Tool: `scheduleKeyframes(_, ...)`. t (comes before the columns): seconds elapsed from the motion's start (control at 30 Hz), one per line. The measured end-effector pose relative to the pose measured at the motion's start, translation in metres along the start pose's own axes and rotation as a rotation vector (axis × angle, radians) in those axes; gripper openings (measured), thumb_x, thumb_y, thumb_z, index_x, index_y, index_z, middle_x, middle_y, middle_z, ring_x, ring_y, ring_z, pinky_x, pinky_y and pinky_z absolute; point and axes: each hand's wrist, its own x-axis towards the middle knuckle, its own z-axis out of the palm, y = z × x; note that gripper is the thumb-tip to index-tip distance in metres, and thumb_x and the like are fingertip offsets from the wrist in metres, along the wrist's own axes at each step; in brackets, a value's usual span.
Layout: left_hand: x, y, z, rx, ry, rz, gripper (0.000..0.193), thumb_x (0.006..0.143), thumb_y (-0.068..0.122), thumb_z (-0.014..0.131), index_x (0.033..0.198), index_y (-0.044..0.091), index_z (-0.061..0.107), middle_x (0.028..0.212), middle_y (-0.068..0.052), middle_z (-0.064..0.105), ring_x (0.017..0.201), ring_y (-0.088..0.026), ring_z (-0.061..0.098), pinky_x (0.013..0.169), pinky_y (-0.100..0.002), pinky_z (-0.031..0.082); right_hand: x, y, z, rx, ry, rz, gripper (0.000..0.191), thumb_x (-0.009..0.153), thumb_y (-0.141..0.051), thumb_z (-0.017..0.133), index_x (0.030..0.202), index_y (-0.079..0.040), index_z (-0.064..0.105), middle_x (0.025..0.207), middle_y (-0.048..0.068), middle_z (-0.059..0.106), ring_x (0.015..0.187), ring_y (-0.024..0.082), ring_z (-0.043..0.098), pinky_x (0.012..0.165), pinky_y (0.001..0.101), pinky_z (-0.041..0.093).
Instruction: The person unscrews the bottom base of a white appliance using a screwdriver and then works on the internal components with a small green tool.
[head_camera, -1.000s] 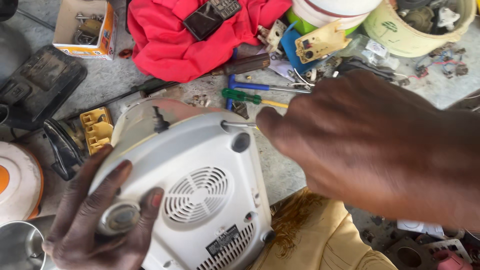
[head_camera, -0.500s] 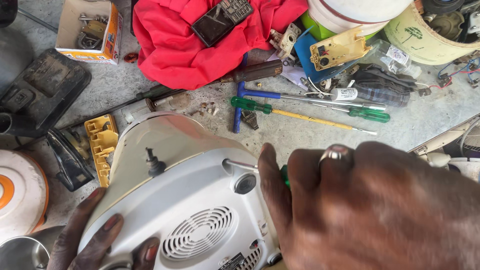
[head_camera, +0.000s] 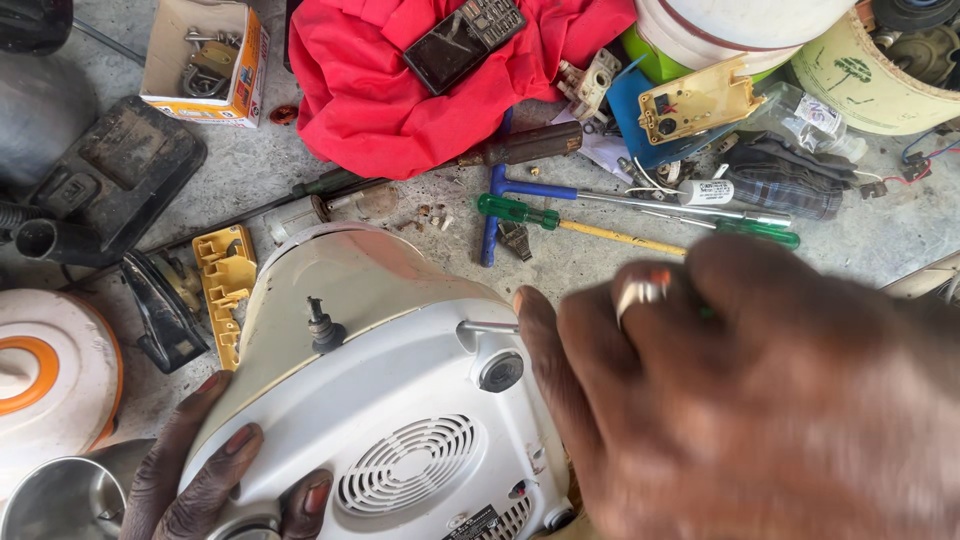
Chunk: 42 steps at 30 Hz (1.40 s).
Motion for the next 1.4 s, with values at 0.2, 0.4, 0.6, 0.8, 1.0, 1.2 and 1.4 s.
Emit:
scheduleKeyframes(0.2, 0.004, 0.008, -0.001, -0.029, 0.027, -0.049, 0.052, 0.079, 0.027, 0.079, 0.121, 0.014, 0.052, 0.138, -0.03, 0.054, 0.118, -0.045, 0.067, 0.091, -0.047, 0.062, -0.002, 0.0, 0.01, 0.286, -0.155, 0.005, 0.069, 0.091, -0.046, 0.051, 0.127, 0.011, 0.061, 0.068, 0.023, 0.062, 0.045, 0.026, 0.056, 0.036, 0.0369, 0.038)
scheduleKeyframes(0.4, 0.008, 0.011, 0.0, -0.036, 0.027, -0.05, 0.053, 0.079, 0.027, 0.079, 0.124, 0.015, 0.052, 0.138, -0.029, 0.054, 0.117, -0.044, 0.067, 0.09, -0.047, 0.062, -0.004, 0.004, -0.004, 0.357, 0.04, 0.167, 0.057, 0.087, -0.035, 0.059, 0.12, 0.01, 0.067, 0.074, 0.012, 0.057, 0.051, 0.022, 0.053, 0.044, 0.0399, 0.041)
scheduleKeyframes(0.6, -0.001, 0.018, -0.004, -0.056, 0.078, -0.136, 0.05, 0.081, 0.026, 0.078, 0.125, 0.015, 0.054, 0.14, -0.026, 0.056, 0.119, -0.041, 0.067, 0.092, -0.047, 0.062, -0.042, 0.006, 0.007, 0.587, 0.154, 0.36, 0.05, 0.081, -0.023, 0.071, 0.128, -0.007, 0.072, 0.085, 0.006, 0.064, 0.06, 0.013, 0.055, 0.05, 0.0369, 0.043)
scheduleKeyframes(0.8, 0.002, 0.024, -0.007, -0.042, 0.086, -0.184, 0.049, 0.075, 0.024, 0.082, 0.118, 0.011, 0.06, 0.138, -0.025, 0.06, 0.12, -0.041, 0.067, 0.092, -0.046, 0.061, -0.108, -0.035, 0.073, 1.062, 0.234, 0.599, 0.04, 0.093, -0.022, 0.063, 0.129, -0.006, 0.062, 0.097, 0.008, 0.062, 0.078, 0.013, 0.059, 0.066, 0.0317, 0.048)
scheduleKeyframes(1.0, 0.01, 0.032, 0.001, -0.14, 0.203, -0.188, 0.049, 0.07, 0.022, 0.087, 0.113, 0.01, 0.067, 0.136, -0.022, 0.062, 0.12, -0.039, 0.068, 0.094, -0.044, 0.061, -0.111, -0.004, 0.125, 1.344, 0.309, 0.381, 0.038, 0.106, -0.024, 0.048, 0.129, 0.007, 0.048, 0.111, 0.018, 0.061, 0.098, 0.019, 0.064, 0.082, 0.0322, 0.053)
scheduleKeyframes(1.2, 0.013, 0.038, 0.003, -0.178, 0.19, -0.233, 0.049, 0.071, 0.022, 0.088, 0.115, 0.011, 0.069, 0.138, -0.022, 0.063, 0.12, -0.038, 0.069, 0.092, -0.042, 0.062, -0.124, 0.078, 0.146, 1.481, 0.259, -0.029, 0.038, 0.104, -0.03, 0.056, 0.125, 0.001, 0.056, 0.102, 0.01, 0.067, 0.082, 0.007, 0.066, 0.067, 0.0224, 0.055)
scheduleKeyframes(1.4, 0.015, 0.037, 0.002, -0.108, 0.128, -0.194, 0.049, 0.073, 0.024, 0.084, 0.116, 0.014, 0.064, 0.137, -0.023, 0.06, 0.122, -0.04, 0.067, 0.094, -0.045, 0.061, -0.121, 0.009, 0.181, 1.64, 1.016, 0.446, 0.031, 0.099, -0.026, 0.064, 0.117, -0.001, 0.06, 0.096, 0.006, 0.069, 0.075, 0.007, 0.067, 0.06, 0.0208, 0.054)
